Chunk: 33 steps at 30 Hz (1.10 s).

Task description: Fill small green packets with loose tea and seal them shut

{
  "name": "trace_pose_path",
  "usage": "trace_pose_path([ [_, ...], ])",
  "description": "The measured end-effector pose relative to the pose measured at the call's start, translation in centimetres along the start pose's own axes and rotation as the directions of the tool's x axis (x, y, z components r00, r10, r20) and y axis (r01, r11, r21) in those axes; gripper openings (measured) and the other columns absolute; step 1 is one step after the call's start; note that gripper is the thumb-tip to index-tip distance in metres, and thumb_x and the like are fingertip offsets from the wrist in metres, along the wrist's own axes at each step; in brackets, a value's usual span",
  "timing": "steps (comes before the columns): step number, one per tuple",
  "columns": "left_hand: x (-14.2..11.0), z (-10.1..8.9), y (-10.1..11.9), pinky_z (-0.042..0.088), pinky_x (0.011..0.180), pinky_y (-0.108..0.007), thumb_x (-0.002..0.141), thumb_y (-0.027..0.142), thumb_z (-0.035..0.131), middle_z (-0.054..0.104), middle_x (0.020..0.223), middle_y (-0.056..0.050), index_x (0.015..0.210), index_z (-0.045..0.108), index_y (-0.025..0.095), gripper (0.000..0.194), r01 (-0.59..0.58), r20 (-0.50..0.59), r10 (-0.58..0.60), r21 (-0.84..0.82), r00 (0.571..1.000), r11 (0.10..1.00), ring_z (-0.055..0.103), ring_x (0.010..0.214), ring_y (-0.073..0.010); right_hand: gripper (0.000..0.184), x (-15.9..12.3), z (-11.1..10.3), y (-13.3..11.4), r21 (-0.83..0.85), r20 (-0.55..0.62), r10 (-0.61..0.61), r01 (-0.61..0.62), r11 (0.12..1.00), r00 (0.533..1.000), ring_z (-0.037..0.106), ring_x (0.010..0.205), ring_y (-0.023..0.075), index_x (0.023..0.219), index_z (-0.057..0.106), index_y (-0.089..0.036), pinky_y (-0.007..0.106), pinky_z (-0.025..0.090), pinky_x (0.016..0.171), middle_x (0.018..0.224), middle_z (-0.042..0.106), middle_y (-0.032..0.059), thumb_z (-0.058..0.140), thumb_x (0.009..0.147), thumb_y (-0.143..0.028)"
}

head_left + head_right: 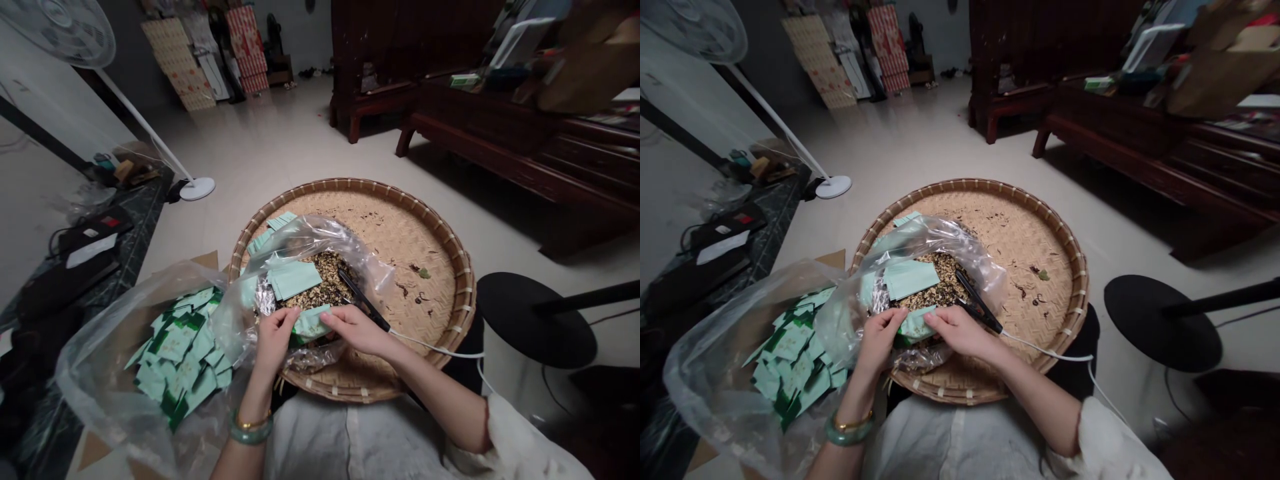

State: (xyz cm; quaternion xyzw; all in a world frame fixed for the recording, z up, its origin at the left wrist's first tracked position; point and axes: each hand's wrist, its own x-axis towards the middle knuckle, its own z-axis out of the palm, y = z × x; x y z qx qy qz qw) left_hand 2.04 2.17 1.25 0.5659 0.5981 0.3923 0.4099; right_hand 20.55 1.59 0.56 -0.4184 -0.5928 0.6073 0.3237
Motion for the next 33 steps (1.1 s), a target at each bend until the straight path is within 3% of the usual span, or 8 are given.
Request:
trace_pose_path([
  [3,-0.8,0.1,0.1,0.046,0.085,-0.036,0.085,0.036,0.055,0.072,0.093,-0.01,0.096,0.07,0.016,0.027,-0.353,-0.159,0.42,0.328,0.893,0.876,0.062,0.091,-0.0234,0.051,0.0,0.1,0.4,-0.075,-0.108,-0.001,-0.007,0.997,0.994,0.046,0.062,0.0131,0.07,0.057,-0.015,0.026,0.04,0.062,0.066,0.053,-0.0001,0.037,0.09,-0.057],
  [6,-1.5,0.5,0.1,0.039,0.094,-0.042,0.078,0.035,0.067,0.065,0.118,-0.015,0.127,0.054,0.014,0.055,-0.603,0.162,0.635,0.549,0.756,0.578,0.054,0.112,-0.03,0.05,0.1,0.5,0.6,-0.106,-0.172,-0.011,-0.008,0.994,0.985,0.044,0.063,0.0133,0.068,0.054,-0.015,0.027,0.039,0.064,0.067,0.052,0.0002,0.035,0.09,-0.056],
  [9,-1.8,0.9,-0.5,0.038,0.092,-0.043,0.085,0.023,0.057,0.064,0.121,-0.013,0.134,0.046,0.016,0.05,-0.673,0.309,0.638,0.576,0.705,0.465,0.054,0.112,-0.0288,0.05,0.3,0.8,0.8,-0.033,-0.198,-0.013,0.007,0.999,0.98,0.043,0.063,0.0132,0.066,0.051,-0.016,0.027,0.039,0.064,0.065,0.05,-0.0003,0.038,0.088,-0.059],
  [14,-1.8,0.7,-1.8,0.041,0.09,-0.043,0.086,0.02,0.052,0.064,0.115,-0.013,0.136,0.041,0.018,0.051,-0.668,0.317,0.603,0.508,0.732,0.544,0.056,0.105,-0.0271,0.051,0.3,1.1,1.1,0.076,-0.194,0.008,0.007,0.997,0.981,0.041,0.059,0.0123,0.065,0.046,-0.017,0.025,0.036,0.058,0.061,0.046,-0.0014,0.039,0.085,-0.063],
  [23,-2.4,0.6,-1.4,0.045,0.087,-0.044,0.081,0.018,0.059,0.064,0.115,-0.012,0.127,0.05,0.018,0.047,-0.632,0.262,0.591,0.493,0.763,0.598,0.054,0.1,-0.0269,0.034,-1.2,2.4,-1.7,-0.419,-0.071,-0.103,0.064,0.906,0.992,0.053,0.064,0.0144,0.072,0.057,-0.017,0.026,0.041,0.064,0.07,0.062,0.0023,0.038,0.095,-0.034],
  [28,-1.9,0.3,-0.6,0.049,0.083,-0.039,0.077,0.019,0.064,0.067,0.102,-0.008,0.11,0.058,0.019,0.033,-0.554,0.137,0.549,0.399,0.824,0.731,0.058,0.094,-0.0228,0.04,-0.8,-1.0,-3.1,-0.214,-0.14,-0.185,0.153,0.965,0.973,0.065,0.088,0.0172,0.093,0.066,-0.016,0.03,0.05,0.077,0.093,0.071,0.0064,0.031,0.098,-0.033],
  [30,-1.8,0.1,-0.4,0.049,0.084,-0.038,0.076,0.019,0.064,0.067,0.1,-0.007,0.106,0.06,0.019,0.03,-0.52,0.095,0.528,0.386,0.844,0.762,0.059,0.094,-0.0224,0.026,0.2,-2.9,-3.3,-0.36,-0.27,-0.245,0.138,0.923,0.931,0.065,0.092,0.0179,0.104,0.064,-0.017,0.033,0.05,0.08,0.101,0.07,0.0072,0.041,0.094,-0.025],
  [33,-1.7,-0.1,-0.4,0.05,0.081,-0.037,0.075,0.021,0.064,0.067,0.099,-0.007,0.104,0.061,0.02,0.03,-0.457,0.038,0.475,0.35,0.879,0.818,0.06,0.093,-0.022,0.025,1.9,-4.5,-3.4,-0.631,-0.191,-0.257,0.082,0.772,0.947,0.065,0.095,0.021,0.109,0.062,-0.015,0.037,0.049,0.085,0.106,0.069,0.0108,0.049,0.088,-0.014],
])
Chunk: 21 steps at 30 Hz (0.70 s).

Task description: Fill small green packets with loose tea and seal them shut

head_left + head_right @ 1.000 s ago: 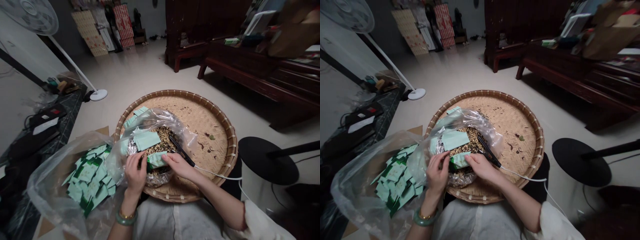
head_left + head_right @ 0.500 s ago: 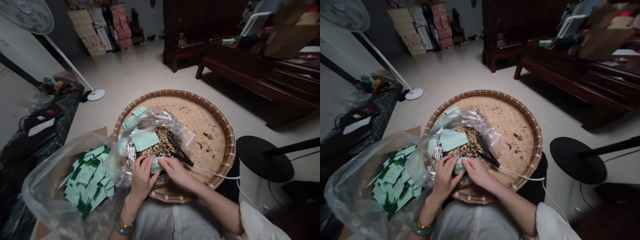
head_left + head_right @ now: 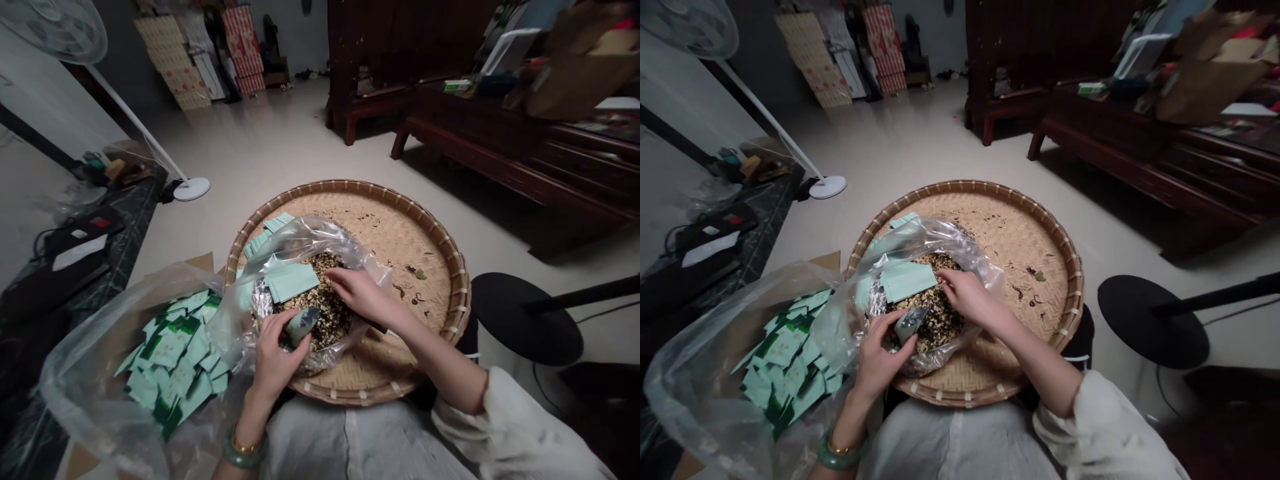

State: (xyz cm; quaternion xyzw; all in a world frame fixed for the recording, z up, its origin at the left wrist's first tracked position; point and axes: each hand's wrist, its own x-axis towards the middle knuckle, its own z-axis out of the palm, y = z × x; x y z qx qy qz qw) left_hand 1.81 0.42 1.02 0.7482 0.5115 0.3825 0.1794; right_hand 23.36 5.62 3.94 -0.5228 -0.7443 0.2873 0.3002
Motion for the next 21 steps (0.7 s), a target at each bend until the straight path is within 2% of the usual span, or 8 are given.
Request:
trace_pose_path([
  [3,-0.4,-0.2,-0.6,0.052,0.078,-0.034,0.074,0.025,0.065,0.066,0.102,-0.008,0.106,0.062,0.019,0.033,0.128,-0.001,-0.128,-0.085,0.992,0.988,0.062,0.093,-0.0216,0.027,1.1,0.7,0.0,-0.179,0.218,-0.076,0.116,0.977,0.973,0.064,0.093,0.0237,0.108,0.061,-0.013,0.038,0.049,0.081,0.101,0.067,0.0128,0.06,0.081,-0.013],
  [6,-1.1,-0.4,-1.5,0.053,0.079,-0.032,0.073,0.029,0.067,0.065,0.106,-0.009,0.109,0.061,0.018,0.037,0.257,0.016,-0.26,-0.223,0.966,0.941,0.063,0.094,-0.0217,0.032,1.7,2.0,-0.5,-0.195,0.368,-0.154,0.238,0.951,0.917,0.063,0.09,0.0214,0.102,0.063,-0.015,0.032,0.048,0.078,0.097,0.065,0.0093,0.067,0.072,-0.007],
  [9,-1.6,-0.6,-2.2,0.052,0.086,-0.033,0.072,0.032,0.068,0.065,0.11,-0.01,0.11,0.059,0.016,0.043,0.318,0.04,-0.326,-0.357,0.945,0.878,0.063,0.098,-0.0225,0.037,2.5,3.1,-0.9,-0.239,0.415,-0.151,0.267,0.933,0.897,0.061,0.089,0.0194,0.104,0.063,-0.016,0.028,0.046,0.077,0.096,0.063,0.0081,0.063,0.07,0.0],
  [12,-1.6,-0.7,-2.3,0.049,0.093,-0.034,0.072,0.032,0.069,0.063,0.112,-0.01,0.11,0.059,0.016,0.043,0.317,0.059,-0.324,-0.425,0.944,0.848,0.061,0.104,-0.0232,0.039,3.4,3.6,-1.1,-0.296,0.467,-0.104,0.267,0.917,0.878,0.061,0.088,0.02,0.106,0.064,-0.016,0.027,0.045,0.074,0.097,0.061,0.0089,0.066,0.069,-0.003],
  [14,-1.6,-0.8,-2.3,0.047,0.096,-0.035,0.072,0.031,0.068,0.062,0.113,-0.011,0.108,0.06,0.016,0.04,0.294,0.05,-0.305,-0.448,0.951,0.844,0.06,0.107,-0.0236,0.04,3.7,3.8,-1.2,-0.302,0.498,-0.073,0.252,0.919,0.864,0.062,0.085,0.0209,0.107,0.064,-0.017,0.027,0.045,0.07,0.098,0.06,0.0093,0.072,0.069,-0.011],
  [17,-1.5,-0.9,-2.3,0.046,0.097,-0.036,0.072,0.03,0.068,0.06,0.113,-0.01,0.106,0.06,0.017,0.037,0.267,0.035,-0.283,-0.456,0.959,0.849,0.059,0.108,-0.0237,0.048,3.7,4.1,-1.3,-0.295,0.496,-0.038,0.209,0.932,0.867,0.062,0.082,0.0214,0.113,0.062,-0.018,0.027,0.045,0.067,0.099,0.06,0.0095,0.077,0.068,-0.023],
  [19,-1.6,-0.9,-2.4,0.047,0.095,-0.035,0.073,0.029,0.068,0.06,0.113,-0.01,0.107,0.06,0.017,0.037,0.268,0.04,-0.281,-0.449,0.959,0.852,0.058,0.108,-0.0235,0.057,3.6,4.5,-1.3,-0.27,0.482,-0.057,0.211,0.939,0.874,0.062,0.085,0.0223,0.122,0.058,-0.021,0.027,0.045,0.07,0.101,0.061,0.0096,0.077,0.068,-0.024],
  [21,-1.6,-0.9,-2.5,0.048,0.095,-0.034,0.072,0.029,0.068,0.059,0.113,-0.01,0.107,0.059,0.017,0.038,0.275,0.042,-0.288,-0.447,0.957,0.851,0.058,0.107,-0.0234,0.058,3.6,4.8,-1.1,-0.229,0.479,-0.093,0.226,0.947,0.873,0.062,0.088,0.0226,0.124,0.058,-0.022,0.028,0.045,0.072,0.102,0.063,0.0092,0.076,0.069,-0.022],
])
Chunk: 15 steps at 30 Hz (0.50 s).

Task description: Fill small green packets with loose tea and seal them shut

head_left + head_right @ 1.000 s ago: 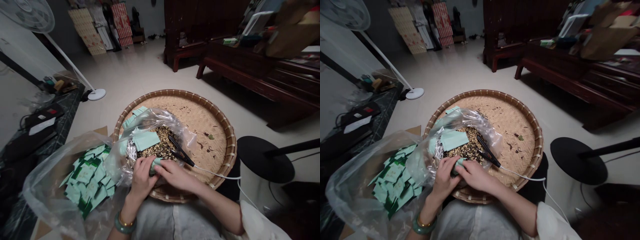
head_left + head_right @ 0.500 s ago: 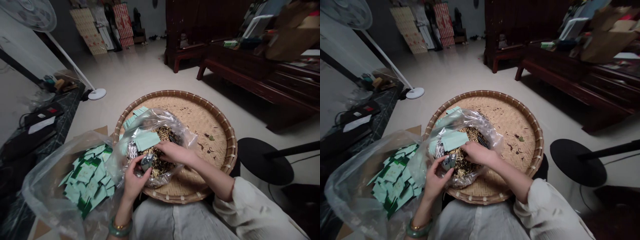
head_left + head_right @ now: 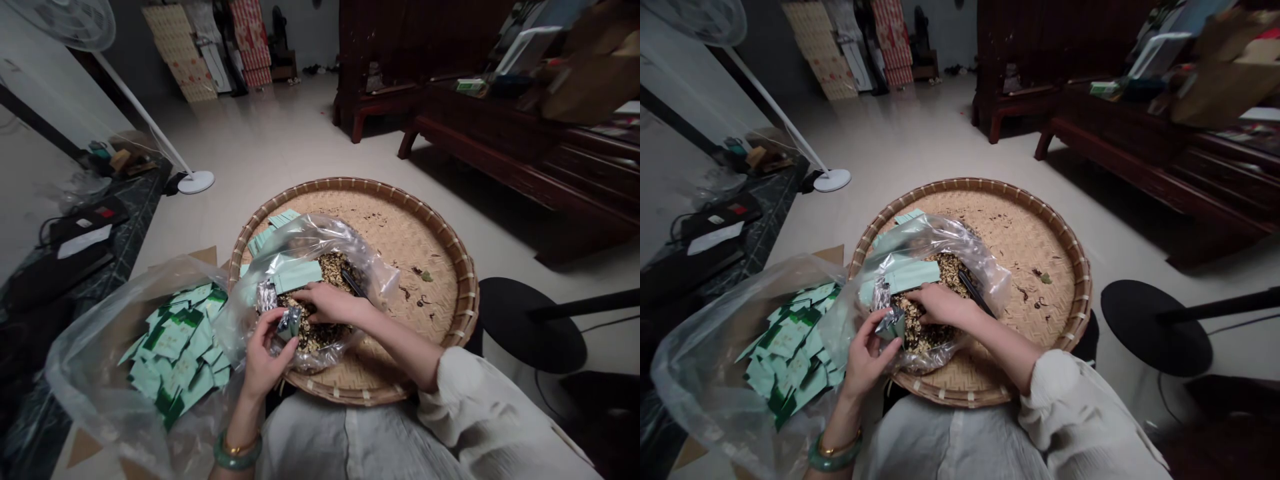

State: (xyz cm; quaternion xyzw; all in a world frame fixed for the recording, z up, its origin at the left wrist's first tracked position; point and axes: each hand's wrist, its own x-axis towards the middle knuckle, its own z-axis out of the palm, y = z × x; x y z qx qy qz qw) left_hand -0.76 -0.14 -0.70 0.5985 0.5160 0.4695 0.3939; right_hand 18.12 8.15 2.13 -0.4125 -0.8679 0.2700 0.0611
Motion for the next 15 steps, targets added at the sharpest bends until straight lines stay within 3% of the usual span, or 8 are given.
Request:
trace_pose_path([
  [4,0.0,0.0,-0.2,0.046,0.096,-0.035,0.072,0.029,0.069,0.059,0.113,-0.01,0.108,0.058,0.017,0.04,0.017,-0.017,-0.017,-0.014,1.0,1.0,0.058,0.107,-0.0234,0.04,0.4,0.2,0.5,0.096,-0.032,-0.018,0.021,0.995,0.999,0.063,0.087,0.0219,0.107,0.068,-0.019,0.028,0.045,0.075,0.097,0.067,0.0079,0.074,0.068,-0.016],
  [8,0.1,0.0,-0.2,0.046,0.097,-0.036,0.072,0.028,0.069,0.058,0.112,-0.009,0.108,0.058,0.017,0.039,0.018,-0.036,-0.018,0.005,0.999,1.0,0.058,0.106,-0.0227,0.032,-0.1,-0.4,0.9,0.279,-0.109,0.046,-0.014,0.96,0.993,0.064,0.089,0.0215,0.099,0.071,-0.017,0.029,0.046,0.081,0.096,0.071,0.0066,0.072,0.067,-0.012],
  [15,0.6,0.9,1.1,0.052,0.071,-0.027,0.073,0.024,0.067,0.059,0.106,-0.007,0.103,0.058,0.019,0.032,-0.072,-0.047,0.083,0.202,0.995,0.977,0.06,0.095,-0.0199,0.026,-2.5,-1.8,1.1,0.586,-0.19,0.167,-0.025,0.81,0.967,0.063,0.087,0.0184,0.092,0.07,-0.019,0.034,0.046,0.086,0.089,0.07,0.0014,0.069,0.067,-0.011],
])
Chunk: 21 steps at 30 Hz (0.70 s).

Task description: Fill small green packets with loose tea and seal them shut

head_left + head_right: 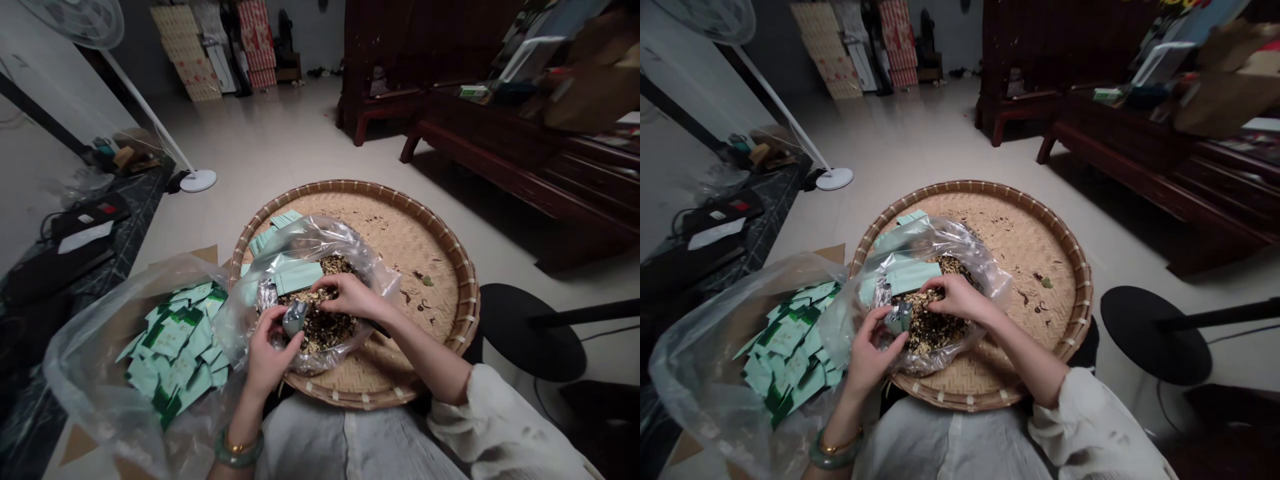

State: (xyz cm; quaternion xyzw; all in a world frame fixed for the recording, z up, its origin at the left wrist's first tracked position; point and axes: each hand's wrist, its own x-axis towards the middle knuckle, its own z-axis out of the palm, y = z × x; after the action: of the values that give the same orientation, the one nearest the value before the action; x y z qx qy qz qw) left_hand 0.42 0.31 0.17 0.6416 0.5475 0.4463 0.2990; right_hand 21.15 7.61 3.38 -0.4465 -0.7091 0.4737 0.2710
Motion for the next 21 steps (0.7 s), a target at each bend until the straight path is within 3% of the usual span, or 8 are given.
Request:
trace_pose_path([
  [3,0.4,0.4,0.7,0.05,0.064,-0.025,0.072,0.022,0.066,0.059,0.102,-0.006,0.101,0.058,0.02,0.03,-0.069,-0.006,0.07,0.099,0.998,0.993,0.059,0.089,-0.0188,0.025,-0.4,0.1,0.4,0.331,0.071,0.134,-0.15,0.932,0.988,0.061,0.071,0.0145,0.094,0.066,-0.018,0.031,0.052,0.07,0.079,0.065,-0.0006,0.07,0.069,-0.019],
  [6,0.7,0.5,1.2,0.049,0.062,-0.026,0.073,0.021,0.066,0.06,0.101,-0.006,0.1,0.058,0.02,0.029,-0.119,0.006,0.12,0.169,0.993,0.978,0.059,0.088,-0.0189,0.03,-0.4,0.3,0.9,0.658,0.146,0.249,-0.282,0.698,0.957,0.059,0.068,0.0118,0.094,0.062,-0.018,0.027,0.053,0.062,0.079,0.061,-0.0015,0.074,0.068,-0.026],
  [9,0.9,0.4,1.4,0.049,0.061,-0.026,0.074,0.021,0.066,0.06,0.101,-0.007,0.101,0.057,0.019,0.029,-0.145,0.02,0.144,0.198,0.989,0.97,0.058,0.088,-0.0193,0.033,-0.5,0.1,1.0,0.805,0.179,0.291,-0.31,0.507,0.94,0.061,0.075,0.0121,0.094,0.061,-0.017,0.026,0.054,0.066,0.086,0.061,0.0005,0.077,0.067,-0.029],
  [12,1.0,0.4,1.5,0.049,0.061,-0.026,0.074,0.02,0.065,0.059,0.101,-0.007,0.102,0.056,0.019,0.029,-0.165,0.026,0.163,0.208,0.986,0.964,0.057,0.089,-0.0195,0.027,-0.7,-0.6,0.9,0.86,0.187,0.309,-0.308,0.406,0.932,0.06,0.077,0.0114,0.091,0.061,-0.017,0.029,0.055,0.073,0.089,0.061,0.0013,0.074,0.071,-0.028],
  [15,1.0,0.5,1.4,0.049,0.06,-0.026,0.074,0.02,0.064,0.059,0.102,-0.008,0.103,0.055,0.019,0.03,-0.166,0.037,0.162,0.214,0.986,0.963,0.057,0.088,-0.0196,0.033,-1.1,-1.3,0.8,0.849,0.219,0.266,-0.317,0.422,0.939,0.061,0.076,0.0099,0.098,0.059,-0.016,0.029,0.054,0.08,0.089,0.061,0.0001,0.075,0.068,-0.018],
  [18,1.1,0.8,1.5,0.048,0.059,-0.026,0.073,0.019,0.064,0.059,0.102,-0.008,0.102,0.055,0.019,0.03,-0.155,0.043,0.15,0.213,0.988,0.965,0.057,0.088,-0.0198,0.046,-1.6,-1.9,0.5,0.798,0.254,0.193,-0.318,0.512,0.948,0.064,0.075,0.0097,0.104,0.057,-0.015,0.024,0.052,0.078,0.086,0.064,0.0,0.076,0.063,-0.011],
  [21,1.2,1.1,1.6,0.049,0.06,-0.026,0.073,0.018,0.063,0.06,0.102,-0.007,0.101,0.056,0.02,0.029,-0.15,0.055,0.141,0.219,0.988,0.964,0.057,0.091,-0.0207,0.044,-1.9,-2.5,-0.3,0.751,0.265,0.147,-0.3,0.588,0.953,0.065,0.075,0.01,0.104,0.056,-0.015,0.023,0.051,0.077,0.086,0.065,0.0007,0.074,0.064,-0.011],
])
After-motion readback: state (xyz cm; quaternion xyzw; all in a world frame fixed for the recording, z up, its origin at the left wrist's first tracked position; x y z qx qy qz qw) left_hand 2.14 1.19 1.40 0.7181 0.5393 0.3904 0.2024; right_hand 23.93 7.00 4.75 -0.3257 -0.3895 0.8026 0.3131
